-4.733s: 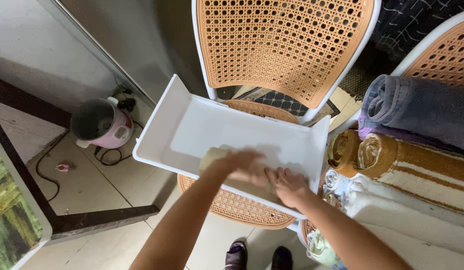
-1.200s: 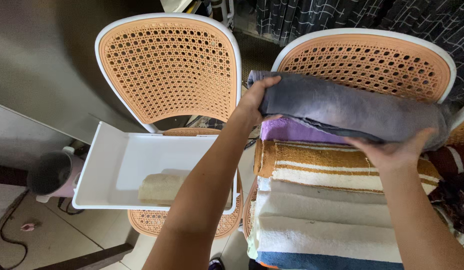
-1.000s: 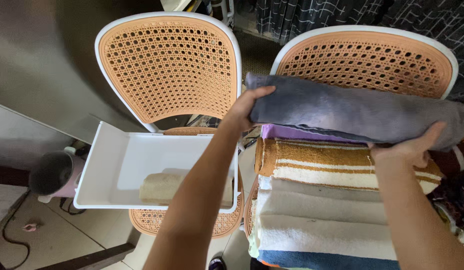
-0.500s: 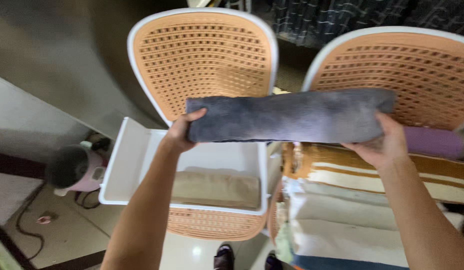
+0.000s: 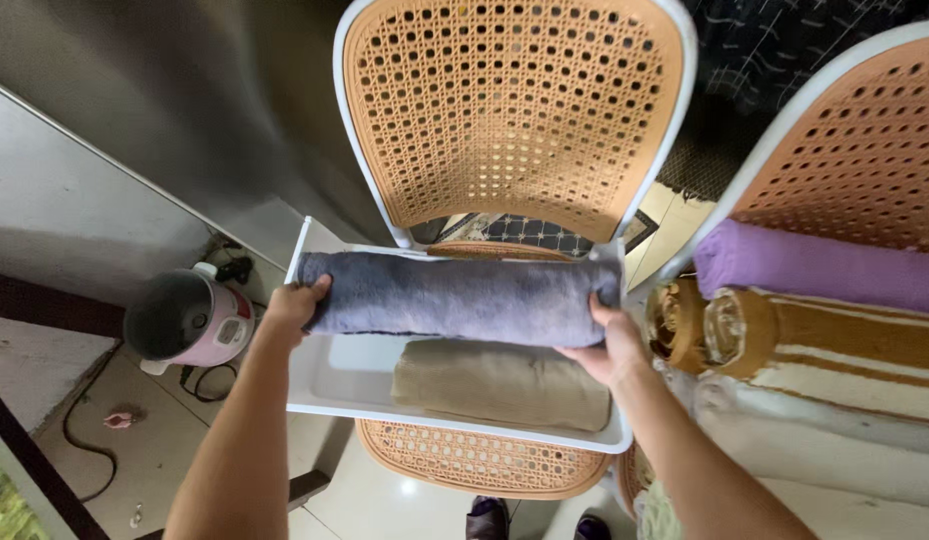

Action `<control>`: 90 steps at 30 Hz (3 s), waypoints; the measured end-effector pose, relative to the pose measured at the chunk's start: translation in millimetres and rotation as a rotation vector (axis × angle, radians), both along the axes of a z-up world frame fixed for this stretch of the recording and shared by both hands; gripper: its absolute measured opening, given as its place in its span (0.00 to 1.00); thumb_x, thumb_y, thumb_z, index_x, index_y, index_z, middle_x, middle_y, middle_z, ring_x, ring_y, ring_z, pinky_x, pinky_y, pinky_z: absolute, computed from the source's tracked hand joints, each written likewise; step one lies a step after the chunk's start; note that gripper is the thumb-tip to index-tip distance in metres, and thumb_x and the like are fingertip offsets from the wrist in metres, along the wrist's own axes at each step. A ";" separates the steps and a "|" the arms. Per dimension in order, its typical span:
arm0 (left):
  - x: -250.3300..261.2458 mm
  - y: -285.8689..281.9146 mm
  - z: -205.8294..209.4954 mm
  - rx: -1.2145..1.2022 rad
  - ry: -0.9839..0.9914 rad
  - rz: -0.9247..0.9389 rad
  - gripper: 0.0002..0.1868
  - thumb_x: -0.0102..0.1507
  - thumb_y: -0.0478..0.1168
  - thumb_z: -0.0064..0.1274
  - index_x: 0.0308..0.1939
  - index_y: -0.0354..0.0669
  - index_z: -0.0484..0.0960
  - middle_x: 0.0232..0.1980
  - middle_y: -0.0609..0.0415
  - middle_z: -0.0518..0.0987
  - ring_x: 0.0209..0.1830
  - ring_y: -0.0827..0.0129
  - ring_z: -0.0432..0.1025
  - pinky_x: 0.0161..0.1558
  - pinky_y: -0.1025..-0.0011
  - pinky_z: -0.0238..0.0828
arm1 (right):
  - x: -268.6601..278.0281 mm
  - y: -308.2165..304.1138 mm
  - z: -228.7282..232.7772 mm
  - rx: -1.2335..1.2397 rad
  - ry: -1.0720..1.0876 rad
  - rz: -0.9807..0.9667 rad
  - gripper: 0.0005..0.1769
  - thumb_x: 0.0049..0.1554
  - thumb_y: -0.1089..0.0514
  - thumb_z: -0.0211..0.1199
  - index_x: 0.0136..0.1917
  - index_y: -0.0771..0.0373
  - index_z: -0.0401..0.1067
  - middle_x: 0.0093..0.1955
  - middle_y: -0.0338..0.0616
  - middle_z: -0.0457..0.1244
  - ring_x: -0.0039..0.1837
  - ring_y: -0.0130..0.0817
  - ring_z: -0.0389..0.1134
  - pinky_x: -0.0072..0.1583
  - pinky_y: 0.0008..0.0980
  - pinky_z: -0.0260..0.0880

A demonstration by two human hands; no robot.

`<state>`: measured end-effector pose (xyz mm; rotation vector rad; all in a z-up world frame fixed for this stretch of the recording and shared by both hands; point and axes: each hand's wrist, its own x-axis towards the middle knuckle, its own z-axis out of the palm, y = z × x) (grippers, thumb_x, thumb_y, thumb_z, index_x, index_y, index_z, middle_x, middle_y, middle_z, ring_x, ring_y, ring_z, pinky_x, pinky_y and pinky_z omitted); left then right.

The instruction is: The person folds several towels of different colors and patterns on the floor and then stacks them neatly on a white plastic tray placed on a chair. Towels handled include patterned, beige, grey, purple, striped, and white varieties.

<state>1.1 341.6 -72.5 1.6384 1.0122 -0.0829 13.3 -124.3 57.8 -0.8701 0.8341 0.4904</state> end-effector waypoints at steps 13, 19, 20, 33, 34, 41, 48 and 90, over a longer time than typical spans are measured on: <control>-5.4 -11.5 -87.3 0.067 0.050 0.019 0.26 0.63 0.51 0.61 0.52 0.32 0.80 0.42 0.47 0.80 0.36 0.58 0.75 0.32 0.54 0.74 | 13.3 7.0 -92.2 -0.158 -0.052 -0.066 0.22 0.64 0.54 0.50 0.71 0.53 0.61 0.65 0.44 0.67 0.66 0.41 0.69 0.70 0.56 0.66; 6.7 -21.4 -82.0 0.130 0.112 -0.018 0.27 0.63 0.55 0.60 0.54 0.34 0.80 0.44 0.43 0.82 0.39 0.51 0.77 0.35 0.50 0.75 | 25.5 9.0 -99.0 -0.188 0.030 -0.185 0.25 0.62 0.54 0.54 0.72 0.51 0.61 0.64 0.44 0.65 0.66 0.43 0.68 0.70 0.54 0.66; 6.0 -22.7 -86.8 0.232 0.118 -0.073 0.29 0.63 0.56 0.61 0.53 0.33 0.81 0.45 0.40 0.82 0.41 0.50 0.78 0.38 0.51 0.75 | 27.8 10.0 -100.8 -0.188 0.061 -0.219 0.26 0.61 0.55 0.56 0.73 0.52 0.60 0.64 0.44 0.64 0.67 0.44 0.67 0.70 0.56 0.66; 13.5 -70.3 -115.4 0.514 0.222 -0.241 0.42 0.64 0.63 0.56 0.67 0.31 0.66 0.58 0.27 0.77 0.62 0.36 0.70 0.62 0.51 0.66 | 29.9 -71.2 3.3 -0.558 -0.475 0.921 0.21 0.60 0.52 0.58 0.64 0.61 0.72 0.59 0.54 0.72 0.56 0.40 0.76 0.57 0.36 0.80; 11.7 -77.3 -105.6 0.523 0.232 -0.225 0.45 0.65 0.62 0.55 0.71 0.30 0.59 0.60 0.26 0.75 0.64 0.34 0.68 0.64 0.51 0.64 | 31.2 -87.7 15.9 -0.687 -0.537 0.942 0.19 0.59 0.51 0.59 0.58 0.64 0.75 0.54 0.52 0.74 0.53 0.39 0.78 0.55 0.36 0.80; 29.7 -160.0 -12.9 0.953 0.278 -0.301 0.40 0.62 0.47 0.53 0.76 0.48 0.54 0.75 0.39 0.55 0.76 0.47 0.49 0.66 0.38 0.50 | 37.5 -195.8 52.9 -1.027 -0.673 0.802 0.11 0.58 0.59 0.64 0.53 0.66 0.78 0.43 0.51 0.73 0.44 0.38 0.75 0.45 0.33 0.77; 78.8 -332.0 76.1 0.551 -0.339 -0.732 0.23 0.70 0.54 0.48 0.51 0.40 0.86 0.44 0.45 0.85 0.40 0.62 0.80 0.46 0.62 0.78 | 51.5 -316.4 54.3 -1.644 -0.672 1.457 0.59 0.34 0.41 0.84 0.75 0.49 0.63 0.69 0.52 0.64 0.70 0.49 0.63 0.71 0.51 0.63; 34.6 -521.8 219.4 -0.877 -0.089 -0.621 0.51 0.46 0.60 0.63 0.66 0.30 0.70 0.62 0.32 0.77 0.58 0.43 0.76 0.52 0.39 0.78 | -40.4 -492.1 -19.0 -0.271 0.014 -0.572 0.49 0.58 0.22 0.54 0.78 0.54 0.50 0.78 0.56 0.50 0.77 0.59 0.58 0.69 0.72 0.61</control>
